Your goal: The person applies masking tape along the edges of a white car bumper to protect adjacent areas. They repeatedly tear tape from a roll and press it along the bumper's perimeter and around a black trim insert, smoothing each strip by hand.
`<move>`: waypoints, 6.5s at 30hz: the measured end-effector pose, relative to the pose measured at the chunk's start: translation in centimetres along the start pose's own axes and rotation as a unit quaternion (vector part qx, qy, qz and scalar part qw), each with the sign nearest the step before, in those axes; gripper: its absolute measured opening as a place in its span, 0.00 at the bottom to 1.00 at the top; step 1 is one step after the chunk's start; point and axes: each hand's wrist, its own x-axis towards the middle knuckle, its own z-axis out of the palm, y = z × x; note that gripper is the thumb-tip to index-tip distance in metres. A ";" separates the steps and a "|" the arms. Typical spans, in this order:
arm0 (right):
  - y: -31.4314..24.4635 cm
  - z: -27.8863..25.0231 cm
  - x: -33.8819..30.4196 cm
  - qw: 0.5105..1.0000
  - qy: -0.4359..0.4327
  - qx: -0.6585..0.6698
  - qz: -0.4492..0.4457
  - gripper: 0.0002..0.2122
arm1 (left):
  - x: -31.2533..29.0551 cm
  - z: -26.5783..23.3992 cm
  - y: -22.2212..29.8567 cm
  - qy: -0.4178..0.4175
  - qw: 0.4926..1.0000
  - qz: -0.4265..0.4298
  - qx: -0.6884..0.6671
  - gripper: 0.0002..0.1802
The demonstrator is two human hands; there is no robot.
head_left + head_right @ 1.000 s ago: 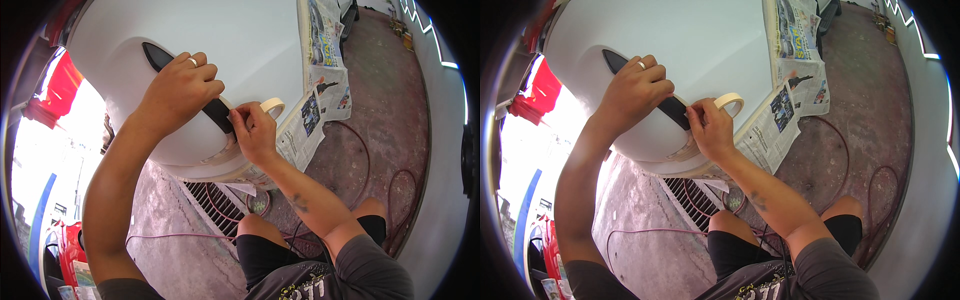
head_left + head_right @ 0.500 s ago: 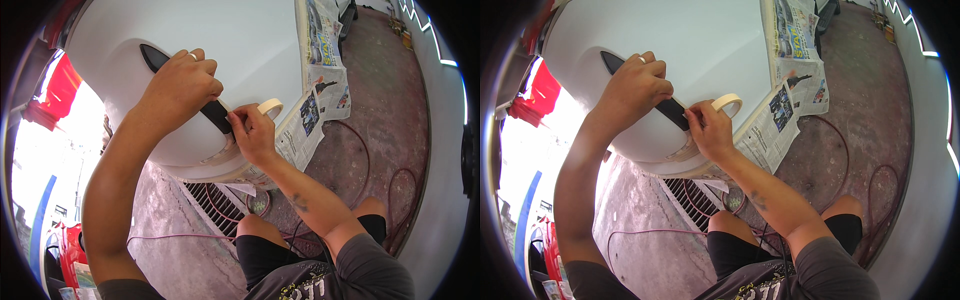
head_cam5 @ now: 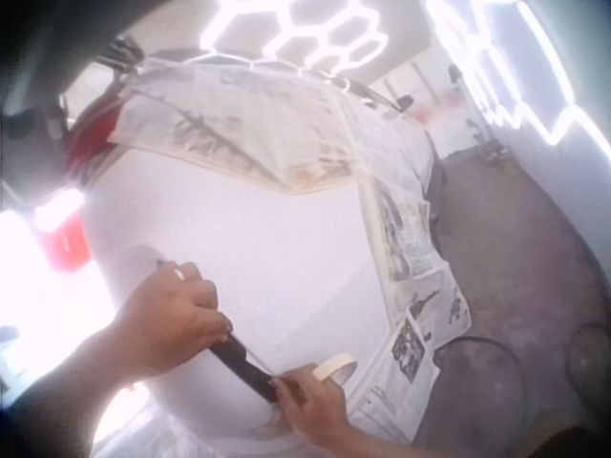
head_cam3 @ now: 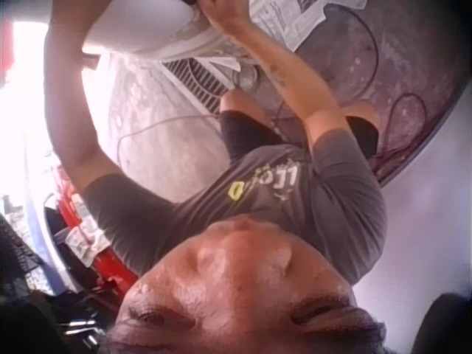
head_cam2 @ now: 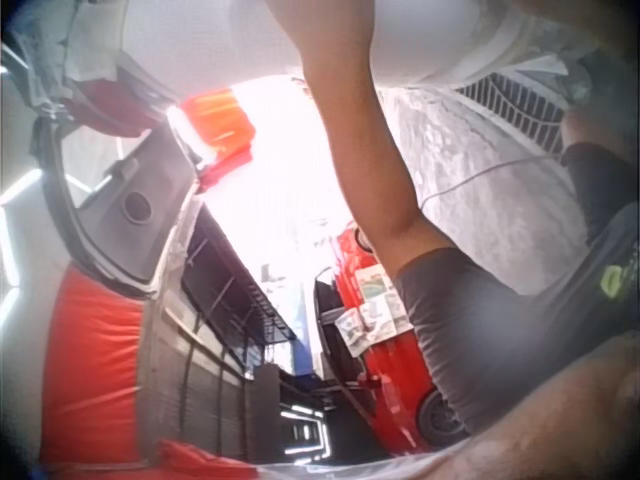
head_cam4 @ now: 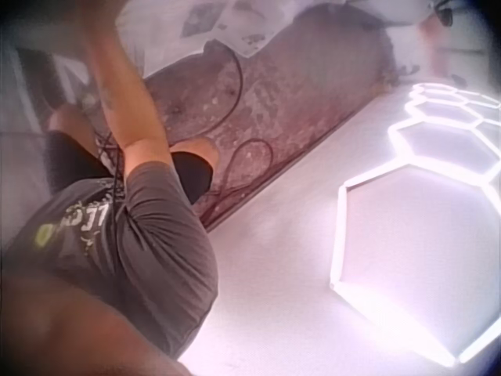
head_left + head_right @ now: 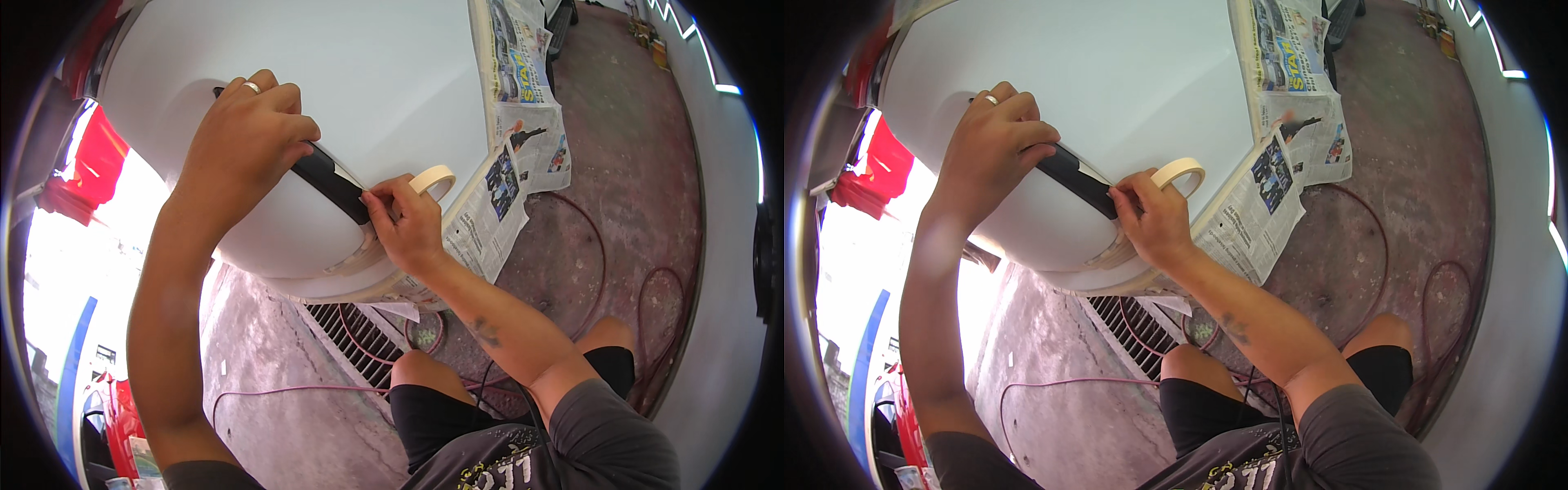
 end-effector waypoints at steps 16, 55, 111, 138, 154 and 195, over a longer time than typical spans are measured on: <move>0.6 0.3 0.0 0.999 0.022 0.042 -0.022 0.04 | -0.6 3.0 2.5 -0.042 0.996 0.074 0.014 0.05; 10.3 -28.0 -13.8 0.938 -0.053 -0.228 0.255 0.08 | -0.4 2.8 4.7 -0.060 0.997 0.005 0.049 0.09; 3.4 -23.1 -11.0 0.881 -0.280 0.082 0.372 0.33 | -11.0 8.3 21.4 0.211 0.845 -0.362 -0.333 0.11; 4.9 -19.7 -21.9 0.826 -0.440 0.057 0.349 0.26 | -13.7 15.5 36.1 -0.140 0.789 -0.390 -0.454 0.24; 4.2 -16.8 -21.6 0.650 -0.575 0.297 0.398 0.20 | -16.4 8.5 36.8 -0.166 0.753 -0.540 -0.337 0.12; 1.2 -13.2 -2.6 0.934 -0.284 -0.160 -0.149 0.12 | -15.2 8.6 23.7 0.089 0.535 -0.641 -0.543 0.06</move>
